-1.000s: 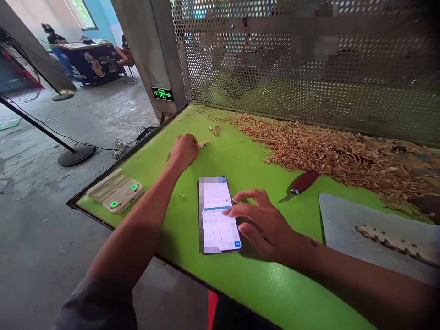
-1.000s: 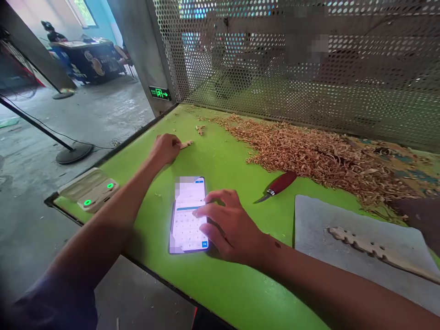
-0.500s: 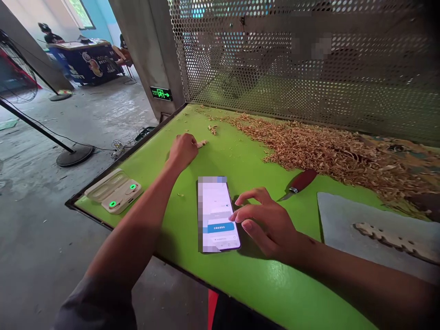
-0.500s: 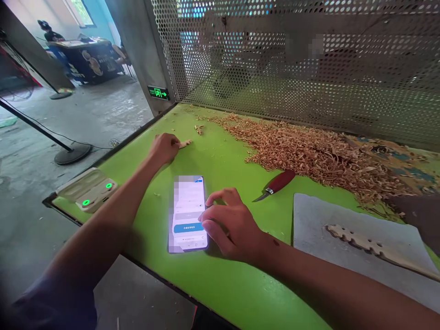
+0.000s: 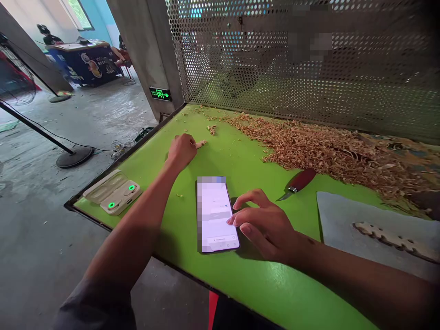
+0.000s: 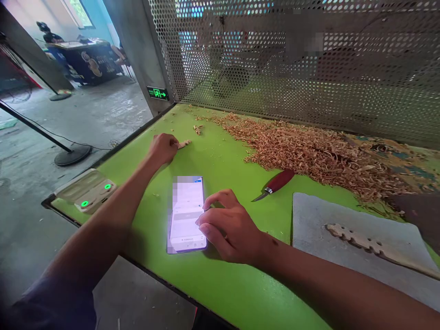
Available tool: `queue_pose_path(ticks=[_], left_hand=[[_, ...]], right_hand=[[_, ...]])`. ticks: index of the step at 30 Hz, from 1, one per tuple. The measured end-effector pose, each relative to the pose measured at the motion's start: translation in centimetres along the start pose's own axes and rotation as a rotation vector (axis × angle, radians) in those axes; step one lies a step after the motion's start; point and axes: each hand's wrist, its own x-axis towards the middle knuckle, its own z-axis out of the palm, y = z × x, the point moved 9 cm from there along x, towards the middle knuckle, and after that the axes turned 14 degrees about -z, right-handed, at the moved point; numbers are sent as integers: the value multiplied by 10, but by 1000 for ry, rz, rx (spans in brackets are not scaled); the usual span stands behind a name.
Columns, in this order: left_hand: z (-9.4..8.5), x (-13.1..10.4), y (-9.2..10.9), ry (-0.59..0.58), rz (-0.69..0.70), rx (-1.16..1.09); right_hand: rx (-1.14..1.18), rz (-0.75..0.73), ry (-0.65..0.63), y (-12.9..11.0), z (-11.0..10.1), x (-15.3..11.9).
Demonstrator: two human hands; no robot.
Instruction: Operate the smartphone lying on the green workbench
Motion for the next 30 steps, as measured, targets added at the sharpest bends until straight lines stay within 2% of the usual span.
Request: queue_pose_path(ticks=[21,30], left_hand=[[6,5,-1,-5,89,36],[7,7,-3,14,90,20]], right_hand=[[-161,197,128,18,-5,-5],[-138,257,125,25,-4,-11]])
